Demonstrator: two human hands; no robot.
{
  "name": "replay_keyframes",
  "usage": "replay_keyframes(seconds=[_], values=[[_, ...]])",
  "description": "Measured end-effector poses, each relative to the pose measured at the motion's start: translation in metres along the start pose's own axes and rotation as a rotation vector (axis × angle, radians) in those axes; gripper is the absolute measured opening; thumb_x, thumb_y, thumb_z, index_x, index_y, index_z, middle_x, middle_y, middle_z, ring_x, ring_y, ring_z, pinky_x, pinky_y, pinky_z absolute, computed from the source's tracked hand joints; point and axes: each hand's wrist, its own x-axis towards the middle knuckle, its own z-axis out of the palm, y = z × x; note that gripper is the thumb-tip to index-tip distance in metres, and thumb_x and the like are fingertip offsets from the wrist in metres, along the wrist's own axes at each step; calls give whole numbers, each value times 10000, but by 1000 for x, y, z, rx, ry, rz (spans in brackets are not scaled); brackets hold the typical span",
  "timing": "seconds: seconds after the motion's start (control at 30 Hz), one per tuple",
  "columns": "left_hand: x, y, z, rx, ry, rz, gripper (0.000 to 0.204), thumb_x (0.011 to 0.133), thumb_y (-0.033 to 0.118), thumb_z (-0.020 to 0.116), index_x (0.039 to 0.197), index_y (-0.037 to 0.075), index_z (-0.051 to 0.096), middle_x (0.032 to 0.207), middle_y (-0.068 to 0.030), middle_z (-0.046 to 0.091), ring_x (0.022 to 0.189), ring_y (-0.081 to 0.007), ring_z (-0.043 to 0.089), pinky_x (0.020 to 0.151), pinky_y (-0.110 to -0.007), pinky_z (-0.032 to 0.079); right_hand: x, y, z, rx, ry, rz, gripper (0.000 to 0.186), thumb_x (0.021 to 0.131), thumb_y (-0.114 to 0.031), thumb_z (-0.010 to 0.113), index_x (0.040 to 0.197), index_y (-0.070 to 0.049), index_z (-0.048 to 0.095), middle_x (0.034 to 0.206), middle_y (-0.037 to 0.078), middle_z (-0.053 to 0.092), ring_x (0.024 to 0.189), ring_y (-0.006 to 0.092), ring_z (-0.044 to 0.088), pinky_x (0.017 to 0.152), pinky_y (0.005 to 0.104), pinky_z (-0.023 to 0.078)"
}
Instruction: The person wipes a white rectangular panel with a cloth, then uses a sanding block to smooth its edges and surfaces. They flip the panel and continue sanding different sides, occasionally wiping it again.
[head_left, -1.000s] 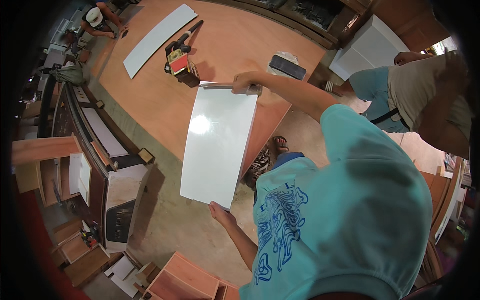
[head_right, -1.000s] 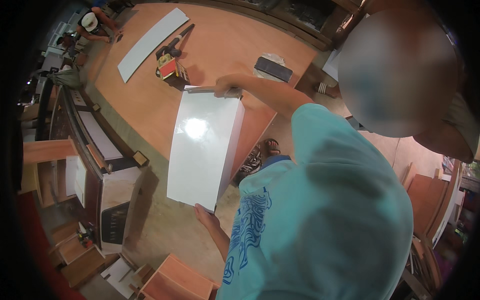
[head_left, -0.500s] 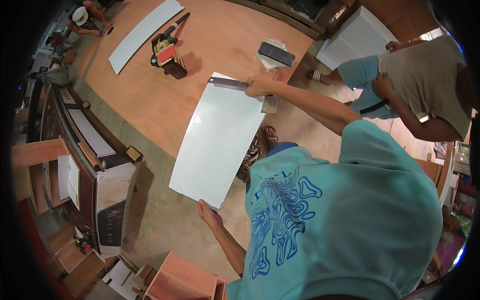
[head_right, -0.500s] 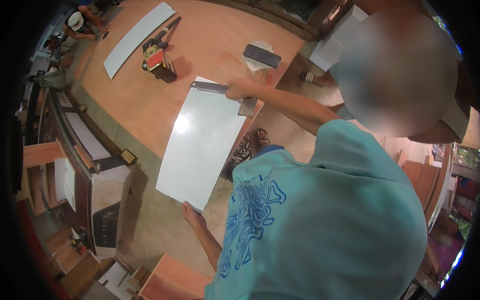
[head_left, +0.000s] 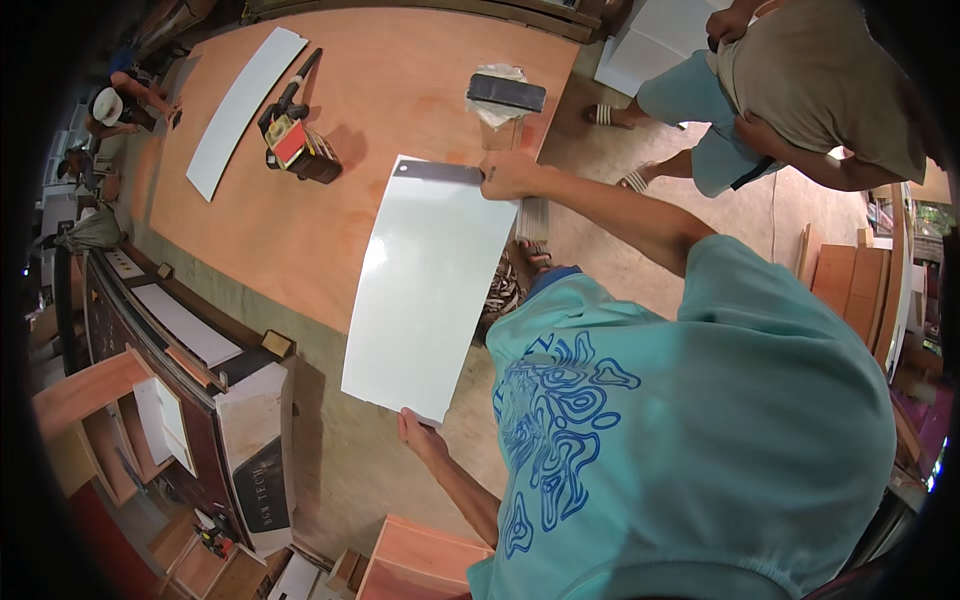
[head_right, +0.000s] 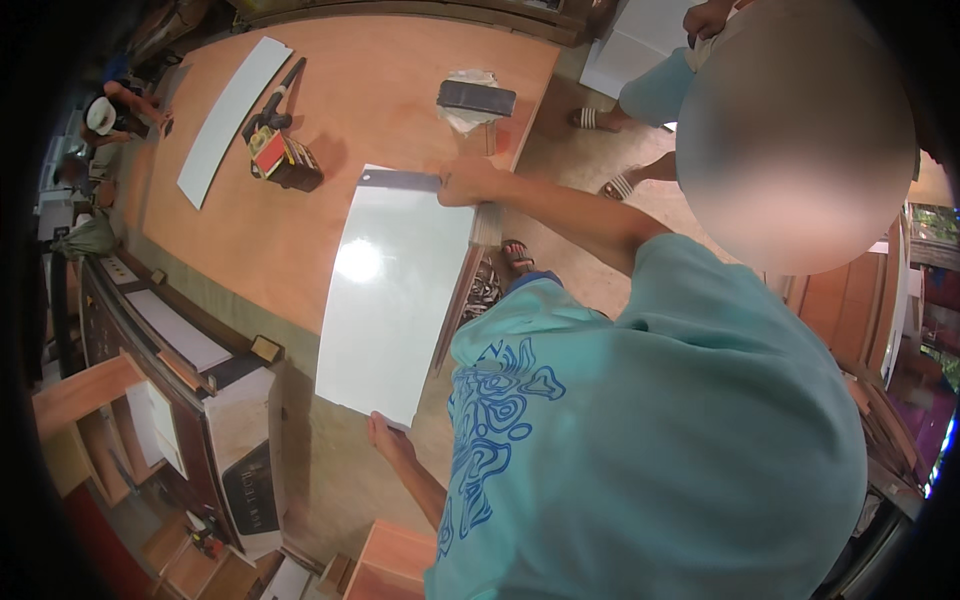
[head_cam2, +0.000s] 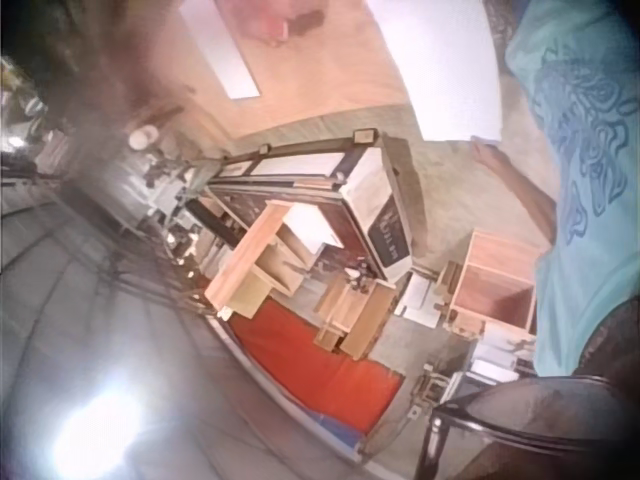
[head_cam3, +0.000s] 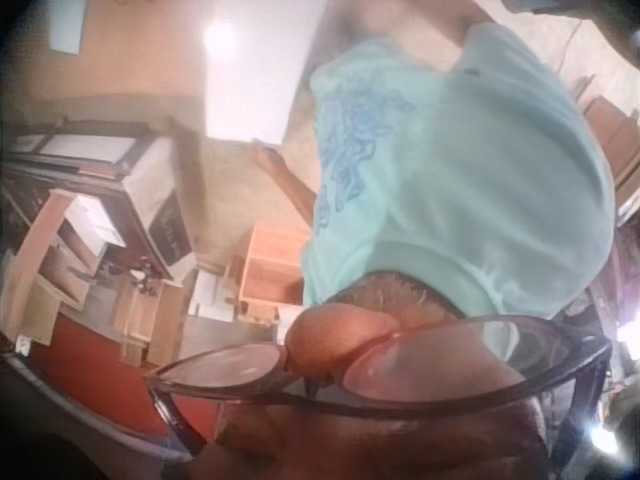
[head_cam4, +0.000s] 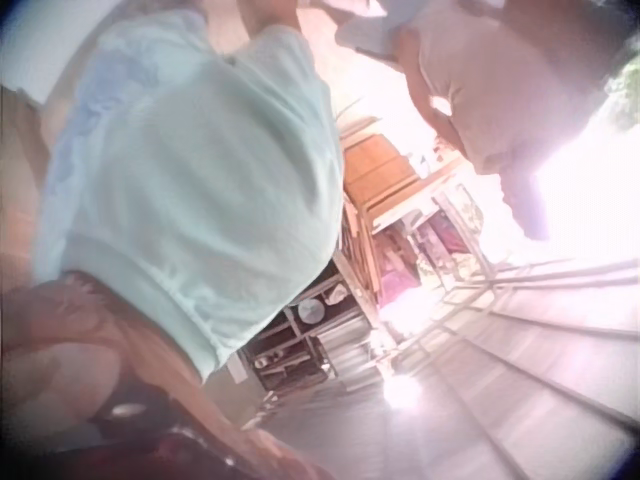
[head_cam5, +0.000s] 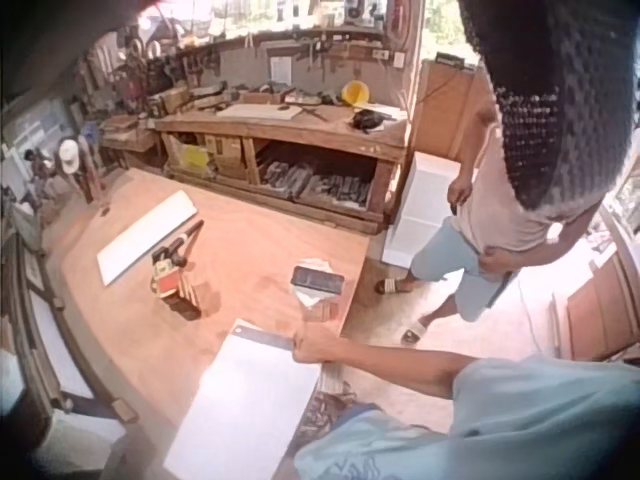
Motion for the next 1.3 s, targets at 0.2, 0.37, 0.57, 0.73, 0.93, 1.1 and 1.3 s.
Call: replay_keyframes(seconds=[0.2, 0.37, 0.57, 0.73, 0.93, 1.1, 1.3], values=[[4, 0, -8, 5, -34, 16, 329, 1013, 201, 522, 1245, -32, 550, 1175, -101, 618, 1047, -209, 596, 904, -344, 475, -14, 7, -9, 28, -174, 101, 377, 693, -245, 569, 944, -9, 720, 968, 253, 688, 946, 394, 659, 831, 446, 518], [8, -19, -16, 71, 137, 63, 281, 1006, 158, 514, 1166, -59, 595, 1105, -79, 638, 1009, -168, 579, 913, -298, 451, 6, 9, -1, 43, -112, -89, 394, 677, -241, 578, 957, 5, 706, 965, 249, 691, 954, 389, 658, 837, 433, 518], [-3, -18, 4, -60, 329, 28, 380, 983, 146, 582, 1252, -120, 549, 1160, -130, 647, 1026, -184, 606, 914, -299, 477, 21, 13, -11, 140, -312, -91, 395, 695, -235, 623, 925, 82, 664, 861, 237, 681, 815, 310, 668, 740, 390, 508], [-7, -20, 14, -19, 565, 180, 310, 861, 119, 717, 1084, -93, 680, 961, -98, 700, 852, -149, 627, 782, -269, 502, 37, 34, -8, 142, -143, -93, 398, 732, -259, 678, 949, 73, 646, 750, 166, 644, 683, 240, 637, 651, 374, 501], [-5, -10, 14, 67, 576, 169, 179, 815, 120, 735, 876, -45, 707, 766, -35, 667, 660, -113, 581, 623, -273, 485, -19, -14, -28, 341, -176, 6, 439, 846, -268, 691, 1147, 42, 610, 694, 40, 557, 571, 127, 537, 495, 288, 417], [4, 14, -3, -160, 205, 6, 156, 877, 124, 678, 868, -32, 690, 748, -32, 656, 617, -110, 573, 557, -261, 467, -119, -114, 1, 692, -596, 132, 524, 910, -283, 675, 1289, 43, 517, 716, 6, 524, 549, 68, 465, 439, 217, 329], [1, 8, -29, 228, 343, 318, 191, 894, 101, 633, 1036, -22, 671, 981, -118, 665, 893, -232, 635, 770, -378, 524, -199, -209, 57, 1018, -983, 206, 739, 927, -553, 589, 1298, 81, 501, 736, 56, 552, 575, 111, 480, 444, 206, 316]])
